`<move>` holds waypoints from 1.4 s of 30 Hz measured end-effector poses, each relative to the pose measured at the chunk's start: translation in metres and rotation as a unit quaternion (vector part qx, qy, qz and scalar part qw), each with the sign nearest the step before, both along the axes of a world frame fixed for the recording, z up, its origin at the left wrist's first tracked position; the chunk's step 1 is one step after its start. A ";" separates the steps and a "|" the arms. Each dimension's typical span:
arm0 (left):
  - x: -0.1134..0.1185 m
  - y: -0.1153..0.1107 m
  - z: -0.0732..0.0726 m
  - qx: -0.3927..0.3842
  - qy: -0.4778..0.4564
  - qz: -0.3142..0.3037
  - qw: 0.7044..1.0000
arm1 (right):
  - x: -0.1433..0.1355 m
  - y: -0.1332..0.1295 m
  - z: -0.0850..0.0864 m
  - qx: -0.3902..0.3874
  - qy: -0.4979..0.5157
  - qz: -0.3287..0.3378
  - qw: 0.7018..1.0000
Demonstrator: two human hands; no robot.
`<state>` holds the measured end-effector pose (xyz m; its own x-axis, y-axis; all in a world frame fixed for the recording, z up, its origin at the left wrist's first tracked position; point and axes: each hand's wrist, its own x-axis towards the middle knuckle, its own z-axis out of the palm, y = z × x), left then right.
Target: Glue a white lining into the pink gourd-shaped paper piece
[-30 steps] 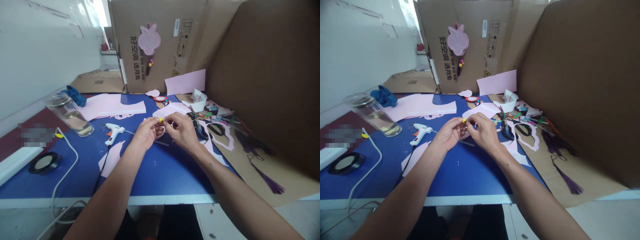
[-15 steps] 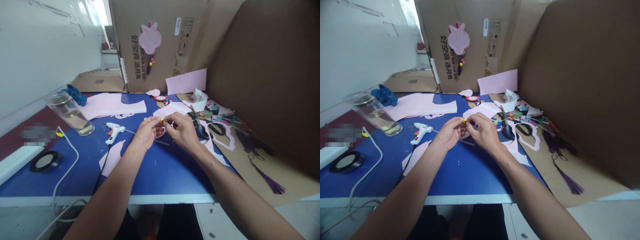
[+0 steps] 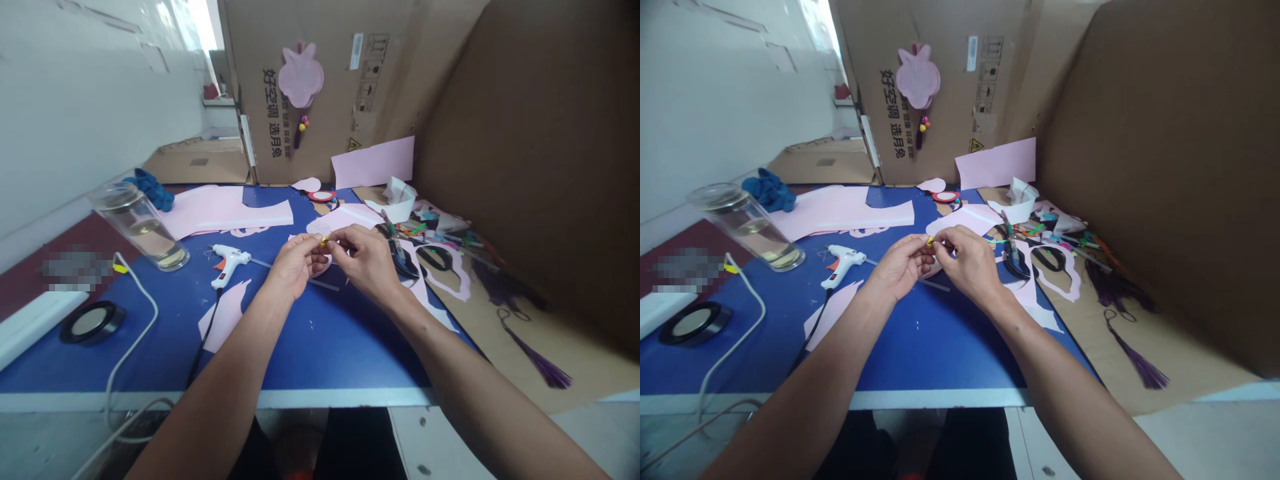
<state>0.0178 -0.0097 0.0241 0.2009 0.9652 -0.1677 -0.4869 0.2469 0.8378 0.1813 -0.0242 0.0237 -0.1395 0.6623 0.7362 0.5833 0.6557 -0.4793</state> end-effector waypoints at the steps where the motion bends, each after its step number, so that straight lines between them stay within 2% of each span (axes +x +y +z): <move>1: 0.000 0.000 0.000 -0.001 0.001 0.001 1.000 | 0.000 0.000 0.000 0.001 -0.002 0.000 1.000; 18: 0.001 0.000 -0.001 0.004 0.007 0.002 1.000 | -0.001 0.000 -0.001 0.011 -0.017 -0.008 1.000; 24: 0.002 -0.001 -0.001 0.007 0.023 0.020 0.999 | -0.001 0.000 -0.002 0.014 -0.023 -0.013 1.000; 33: 0.006 -0.003 0.000 0.051 0.075 0.041 0.995 | -0.001 0.000 -0.003 0.014 -0.016 -0.018 1.000; 42: 0.006 -0.001 -0.001 0.051 0.054 0.005 0.997 | 0.000 0.000 -0.002 0.006 0.000 -0.038 0.999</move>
